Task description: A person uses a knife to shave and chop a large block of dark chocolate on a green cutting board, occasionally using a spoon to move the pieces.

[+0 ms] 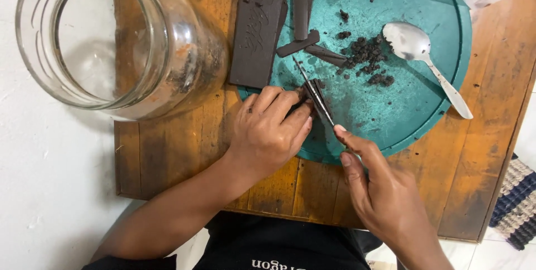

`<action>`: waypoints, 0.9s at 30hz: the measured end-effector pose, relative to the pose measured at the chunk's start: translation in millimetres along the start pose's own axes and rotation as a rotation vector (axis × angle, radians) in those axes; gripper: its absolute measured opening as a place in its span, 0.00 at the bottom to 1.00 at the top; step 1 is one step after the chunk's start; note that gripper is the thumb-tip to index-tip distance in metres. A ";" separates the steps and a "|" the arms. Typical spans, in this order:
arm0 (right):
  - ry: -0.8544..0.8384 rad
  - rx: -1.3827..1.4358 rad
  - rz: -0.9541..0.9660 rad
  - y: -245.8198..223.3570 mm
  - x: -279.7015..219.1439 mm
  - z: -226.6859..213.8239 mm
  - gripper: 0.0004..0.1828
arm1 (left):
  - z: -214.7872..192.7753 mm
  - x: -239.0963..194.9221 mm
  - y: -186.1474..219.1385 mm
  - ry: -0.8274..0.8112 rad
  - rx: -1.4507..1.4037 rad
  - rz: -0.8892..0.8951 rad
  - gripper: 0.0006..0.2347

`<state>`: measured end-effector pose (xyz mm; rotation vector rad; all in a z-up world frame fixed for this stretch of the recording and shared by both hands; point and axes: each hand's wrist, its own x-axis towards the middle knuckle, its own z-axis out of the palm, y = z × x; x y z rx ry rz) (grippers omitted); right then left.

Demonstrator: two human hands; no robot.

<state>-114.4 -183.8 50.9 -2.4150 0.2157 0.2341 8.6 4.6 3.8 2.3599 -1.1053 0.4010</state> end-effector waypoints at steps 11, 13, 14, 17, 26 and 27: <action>-0.132 -0.034 0.135 1.7 -7.3 -5.3 0.25 | -2.3 2.1 -1.4 -0.015 0.002 0.018 0.04; -0.127 -0.041 0.078 4.8 -7.9 -5.7 0.25 | -3.4 3.5 -1.6 -0.011 0.006 0.018 0.03; -0.132 -0.058 0.081 6.3 -8.4 -5.4 0.26 | -4.0 4.0 -1.9 -0.016 0.003 0.022 0.03; -0.142 -0.073 0.053 6.2 -7.0 -6.7 0.25 | -2.9 3.5 -2.3 -0.020 0.000 0.020 0.03; -0.019 -0.091 -0.155 -13.6 16.5 2.0 0.18 | -3.8 6.2 -0.2 -0.002 -0.035 0.002 0.02; -0.032 -0.077 -0.143 -15.6 20.3 2.2 0.17 | -4.4 6.2 -0.1 0.004 -0.036 0.001 0.01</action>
